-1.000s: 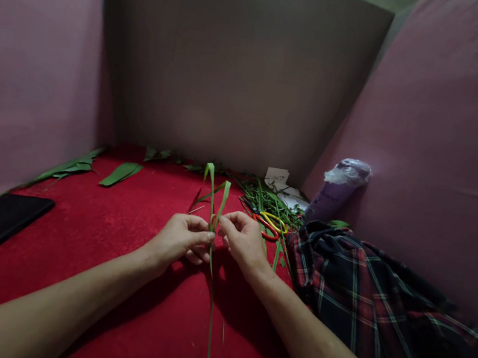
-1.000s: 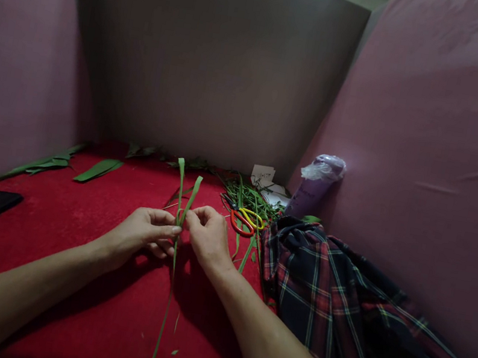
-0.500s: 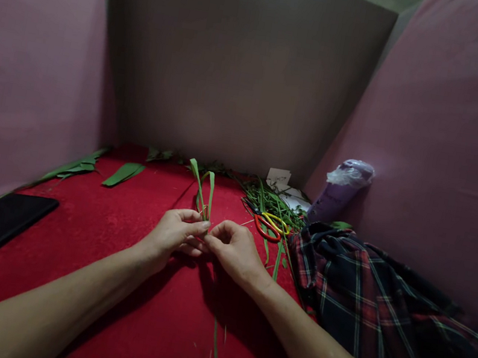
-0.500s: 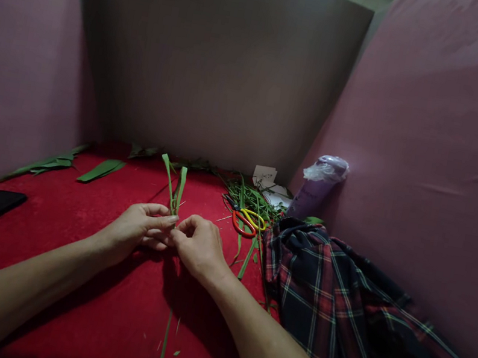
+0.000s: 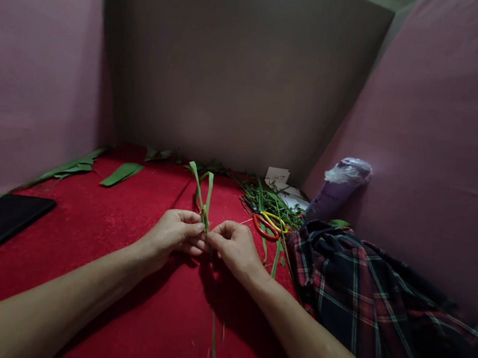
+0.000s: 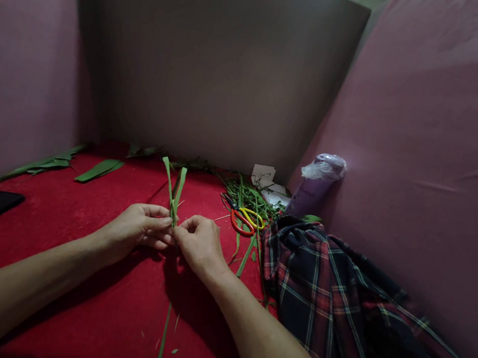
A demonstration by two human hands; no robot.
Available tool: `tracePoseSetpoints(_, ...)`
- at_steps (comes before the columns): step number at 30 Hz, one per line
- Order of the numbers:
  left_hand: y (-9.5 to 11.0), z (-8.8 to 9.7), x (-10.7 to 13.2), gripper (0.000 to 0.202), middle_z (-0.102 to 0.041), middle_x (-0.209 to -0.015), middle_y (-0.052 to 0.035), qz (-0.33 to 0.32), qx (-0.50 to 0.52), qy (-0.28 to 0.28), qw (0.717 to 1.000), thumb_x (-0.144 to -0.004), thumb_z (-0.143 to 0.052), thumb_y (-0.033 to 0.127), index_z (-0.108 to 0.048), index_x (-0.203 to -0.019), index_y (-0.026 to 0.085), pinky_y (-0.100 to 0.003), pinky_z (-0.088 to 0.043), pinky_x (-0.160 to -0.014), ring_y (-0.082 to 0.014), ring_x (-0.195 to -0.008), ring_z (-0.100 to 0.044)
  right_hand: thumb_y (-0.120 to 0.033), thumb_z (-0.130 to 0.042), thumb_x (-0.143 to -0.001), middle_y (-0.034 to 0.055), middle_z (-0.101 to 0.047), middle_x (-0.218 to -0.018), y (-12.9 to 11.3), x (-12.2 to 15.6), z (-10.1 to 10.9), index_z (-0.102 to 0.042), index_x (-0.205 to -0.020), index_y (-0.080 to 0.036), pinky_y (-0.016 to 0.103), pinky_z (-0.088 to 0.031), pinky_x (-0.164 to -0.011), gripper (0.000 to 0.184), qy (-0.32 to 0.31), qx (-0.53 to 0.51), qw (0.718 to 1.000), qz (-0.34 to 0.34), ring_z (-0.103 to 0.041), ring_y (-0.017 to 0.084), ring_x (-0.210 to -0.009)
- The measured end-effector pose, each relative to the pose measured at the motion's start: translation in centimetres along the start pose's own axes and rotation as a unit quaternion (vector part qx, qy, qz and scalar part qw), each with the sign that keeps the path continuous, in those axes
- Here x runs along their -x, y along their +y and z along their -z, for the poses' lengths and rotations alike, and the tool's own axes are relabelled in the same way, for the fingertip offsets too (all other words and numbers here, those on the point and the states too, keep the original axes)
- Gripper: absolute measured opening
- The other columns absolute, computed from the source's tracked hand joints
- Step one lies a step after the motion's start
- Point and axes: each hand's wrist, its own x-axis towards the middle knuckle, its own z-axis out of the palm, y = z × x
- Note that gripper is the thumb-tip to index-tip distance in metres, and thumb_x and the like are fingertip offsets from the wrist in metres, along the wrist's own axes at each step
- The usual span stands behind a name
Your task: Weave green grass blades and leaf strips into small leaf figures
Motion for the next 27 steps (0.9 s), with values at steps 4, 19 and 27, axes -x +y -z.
tracePoseSetpoints(4,0.1,-0.4,0.2,0.012,-0.060,-0.056,-0.0029,-0.010,-0.013,0.006,1.000,-0.067,-0.061,0.020,-0.053,-0.065,0.012,-0.022,-0.050,-0.049,-0.0124,-0.051,-0.060,-0.024,-0.053,-0.067,0.0006,-0.056,-0.051,0.4,-0.1,-0.1,-0.055,-0.057,-0.014,0.018,-0.033,-0.043,0.014,0.009,0.023,1.000,0.019,-0.050,0.010,-0.046)
tracePoseSetpoints(19,0.1,-0.4,0.2,0.013,-0.060,-0.053,-0.0024,-0.021,-0.017,0.007,1.000,-0.061,-0.065,0.018,-0.054,-0.062,0.012,-0.021,-0.049,-0.049,-0.0111,-0.050,-0.059,-0.027,-0.053,-0.068,-0.0005,-0.055,-0.048,0.8,-0.1,-0.2,-0.053,-0.055,-0.015,0.017,-0.031,-0.040,0.018,-0.002,0.013,1.000,0.013,-0.048,0.009,-0.044)
tracePoseSetpoints(27,0.0,-0.7,0.1,0.010,-0.059,-0.052,-0.0019,-0.023,-0.041,0.034,0.998,-0.065,-0.058,0.021,-0.053,-0.060,0.013,-0.021,-0.049,-0.045,-0.0123,-0.048,-0.059,-0.028,-0.055,-0.069,0.0008,-0.057,-0.049,1.1,-0.2,-0.3,-0.056,-0.057,-0.014,0.018,-0.032,-0.040,0.018,0.002,0.014,1.000,0.019,-0.050,0.010,-0.043)
